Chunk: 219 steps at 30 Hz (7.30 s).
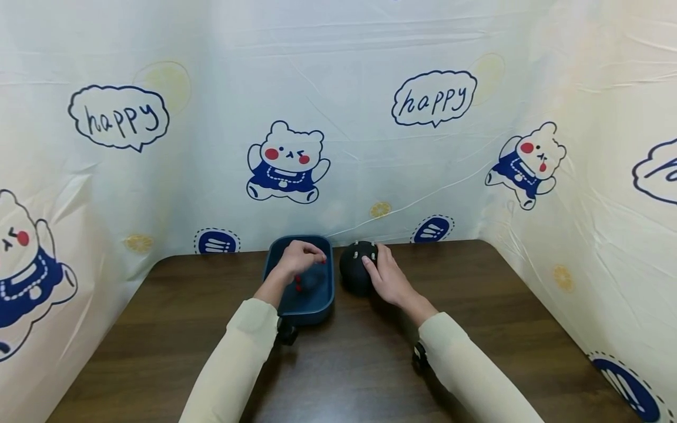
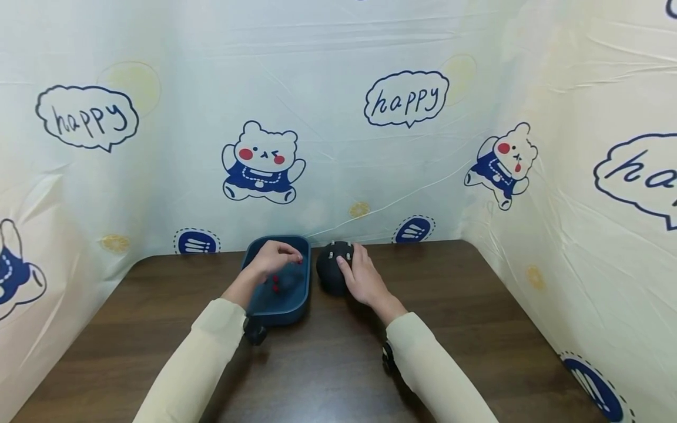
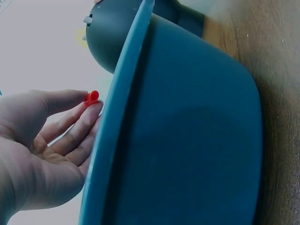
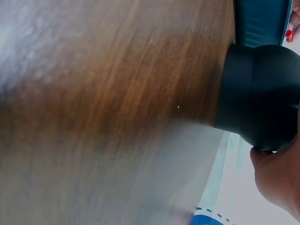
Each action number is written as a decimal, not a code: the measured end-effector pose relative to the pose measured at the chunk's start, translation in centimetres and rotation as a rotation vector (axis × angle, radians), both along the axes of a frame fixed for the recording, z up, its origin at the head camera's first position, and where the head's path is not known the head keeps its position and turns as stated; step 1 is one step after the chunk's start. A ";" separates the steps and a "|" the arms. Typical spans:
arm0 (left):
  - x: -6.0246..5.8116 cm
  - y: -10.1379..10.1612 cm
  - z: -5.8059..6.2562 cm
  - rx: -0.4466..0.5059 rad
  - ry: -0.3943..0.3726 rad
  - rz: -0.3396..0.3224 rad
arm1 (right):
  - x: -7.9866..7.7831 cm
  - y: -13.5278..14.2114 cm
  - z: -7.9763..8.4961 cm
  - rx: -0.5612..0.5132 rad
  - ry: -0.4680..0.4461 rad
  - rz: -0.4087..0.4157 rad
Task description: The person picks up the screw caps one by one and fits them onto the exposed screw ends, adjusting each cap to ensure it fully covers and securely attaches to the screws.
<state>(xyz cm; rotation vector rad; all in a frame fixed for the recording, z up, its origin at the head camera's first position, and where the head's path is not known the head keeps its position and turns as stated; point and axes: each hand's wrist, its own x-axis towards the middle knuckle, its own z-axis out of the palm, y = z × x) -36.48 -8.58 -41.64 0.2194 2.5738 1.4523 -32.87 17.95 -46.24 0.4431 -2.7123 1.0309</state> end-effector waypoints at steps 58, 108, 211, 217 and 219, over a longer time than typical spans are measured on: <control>0.3 4.9 1.4 0.127 0.241 0.088 | -0.1 -0.1 -0.6 -0.012 0.043 -0.017; -0.8 9.5 1.9 0.138 0.382 0.034 | 0.1 -0.1 0.0 0.008 -0.009 -0.018; -0.3 4.6 3.5 -0.258 0.401 -0.215 | 0.4 -0.3 -0.4 -0.011 0.026 -0.015; 0.1 2.8 3.4 -0.325 0.372 -0.208 | 0.5 -0.4 -0.4 -0.018 0.013 -0.006; 0.2 2.2 3.4 -0.353 0.367 -0.204 | 0.6 -0.4 -0.3 -0.022 0.014 -0.004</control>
